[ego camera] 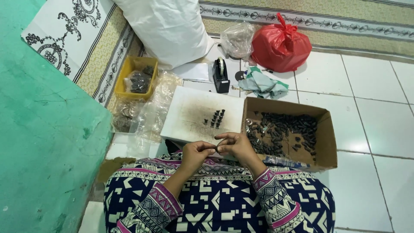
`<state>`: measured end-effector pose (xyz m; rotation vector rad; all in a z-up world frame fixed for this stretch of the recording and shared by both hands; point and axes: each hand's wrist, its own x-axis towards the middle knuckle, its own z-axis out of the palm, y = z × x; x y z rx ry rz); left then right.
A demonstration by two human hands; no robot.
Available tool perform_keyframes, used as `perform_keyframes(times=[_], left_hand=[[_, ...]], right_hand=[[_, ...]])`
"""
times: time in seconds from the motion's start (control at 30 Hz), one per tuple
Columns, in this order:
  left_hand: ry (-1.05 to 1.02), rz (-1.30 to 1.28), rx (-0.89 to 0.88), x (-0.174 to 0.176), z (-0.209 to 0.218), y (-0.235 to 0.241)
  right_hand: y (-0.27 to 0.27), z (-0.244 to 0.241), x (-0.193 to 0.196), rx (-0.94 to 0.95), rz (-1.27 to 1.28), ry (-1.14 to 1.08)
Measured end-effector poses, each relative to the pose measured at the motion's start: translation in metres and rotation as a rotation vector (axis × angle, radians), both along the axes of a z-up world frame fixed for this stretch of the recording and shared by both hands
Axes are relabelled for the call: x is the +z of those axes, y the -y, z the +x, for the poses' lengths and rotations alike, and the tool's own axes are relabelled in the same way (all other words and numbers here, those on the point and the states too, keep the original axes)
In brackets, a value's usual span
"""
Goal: Assembling small metal bolts into a template jig while sitting on the floor.
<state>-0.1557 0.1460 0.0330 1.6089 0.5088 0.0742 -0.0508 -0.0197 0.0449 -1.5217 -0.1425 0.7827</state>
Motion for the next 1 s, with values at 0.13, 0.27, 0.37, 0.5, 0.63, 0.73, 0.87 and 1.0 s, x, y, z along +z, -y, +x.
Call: perform_keyframes(times=[0.13,0.27,0.37,0.5,0.63,0.73,0.87,1.0], left_hand=[[0.0,-0.003,0.021,-0.011,0.011,-0.013],[-0.018,-0.008,0.05,-0.036,0.02,-0.021],[0.012,0.033,0.053,-0.029,0.033,-0.032],[0.108,0.097,0.117,-0.02,0.058,-0.049],[0.186,0.08,0.152,-0.02,0.078,-0.058],[0.249,0.108,0.134,-0.025,0.088,-0.061],[0.327,0.149,0.081,-0.024,0.096,-0.062],[0.368,0.358,0.011,-0.021,0.097,-0.067]], right_hand=[[-0.02,0.004,0.0,-0.02,-0.038,0.06],[-0.037,0.012,-0.02,-0.027,-0.138,0.191],[-0.049,0.019,-0.014,-0.054,-0.192,0.227],[-0.071,0.037,0.02,-0.105,-0.184,0.245],[-0.086,0.054,0.022,-0.052,-0.271,0.336],[-0.094,0.061,0.022,-0.063,-0.318,0.481],[-0.097,0.076,0.015,-0.034,-0.425,0.669],[-0.099,0.08,0.019,0.029,-0.558,0.732]])
